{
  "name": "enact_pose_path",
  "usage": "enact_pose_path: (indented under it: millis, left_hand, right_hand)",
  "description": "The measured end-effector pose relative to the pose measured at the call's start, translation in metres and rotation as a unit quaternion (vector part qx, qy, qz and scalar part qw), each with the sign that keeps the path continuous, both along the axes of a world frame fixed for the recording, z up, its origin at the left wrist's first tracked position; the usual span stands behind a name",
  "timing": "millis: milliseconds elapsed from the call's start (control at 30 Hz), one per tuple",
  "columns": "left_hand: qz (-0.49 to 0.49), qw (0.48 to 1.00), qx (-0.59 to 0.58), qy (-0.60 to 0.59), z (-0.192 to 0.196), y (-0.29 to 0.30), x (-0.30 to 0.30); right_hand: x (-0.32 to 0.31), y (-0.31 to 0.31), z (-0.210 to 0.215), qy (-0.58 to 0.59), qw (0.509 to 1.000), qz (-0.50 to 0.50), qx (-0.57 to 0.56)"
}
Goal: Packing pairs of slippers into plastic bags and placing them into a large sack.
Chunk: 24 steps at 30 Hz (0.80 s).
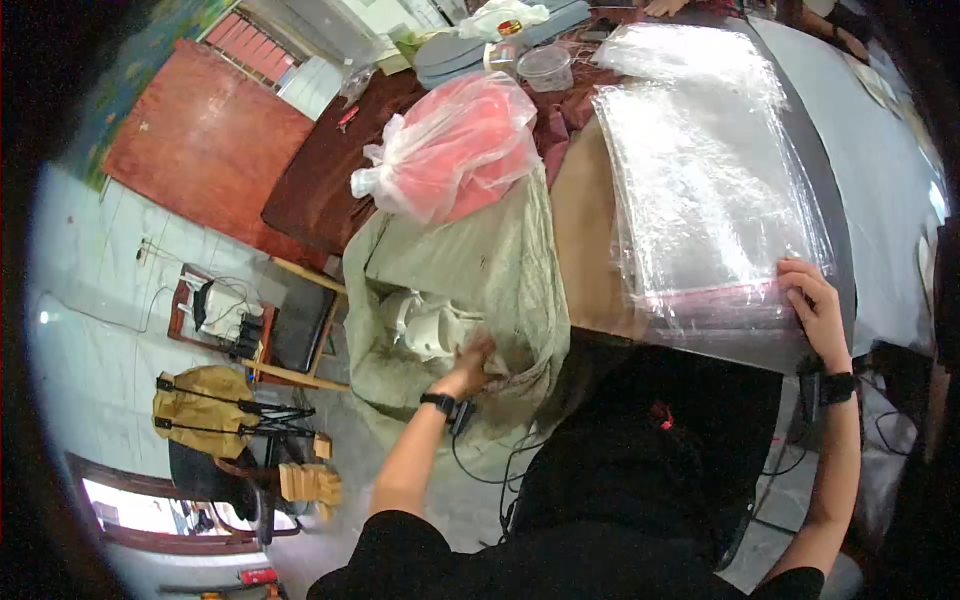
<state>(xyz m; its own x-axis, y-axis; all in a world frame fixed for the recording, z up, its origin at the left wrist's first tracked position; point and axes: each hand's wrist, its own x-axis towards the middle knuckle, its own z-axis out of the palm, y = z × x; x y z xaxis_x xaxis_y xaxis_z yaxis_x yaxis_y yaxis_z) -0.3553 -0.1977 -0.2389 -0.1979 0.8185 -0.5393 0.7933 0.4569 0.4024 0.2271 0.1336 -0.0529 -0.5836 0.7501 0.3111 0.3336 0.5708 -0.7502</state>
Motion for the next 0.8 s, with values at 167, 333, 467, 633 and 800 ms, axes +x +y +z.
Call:
enact_pose_path:
  millis: [167,333,467,633,800]
  left_hand:
    - [-0.042,0.975,-0.19,-0.106,0.111,-0.042,0.077]
    - [0.077,0.995,-0.061,-0.027,0.127,-0.092,0.073]
    - [0.171,0.96,0.222,0.0,0.168,-0.058,0.083]
    - [0.038,0.898,0.438,-0.011,0.258,0.045,0.172]
    - [-0.199,0.876,0.438,-0.047,0.276,0.118,0.24]
  right_hand:
    - [0.014,-0.002,0.002,-0.001,0.999,-0.007,0.035]
    - [0.002,0.0,-0.006,-0.001,0.999,-0.001,0.035]
    - [0.0,-0.001,-0.003,0.03,0.997,-0.012,0.076]
    - [0.018,0.001,-0.019,0.058,0.993,-0.052,0.091]
    - [0.011,-0.001,-0.021,0.066,0.967,-0.139,0.203]
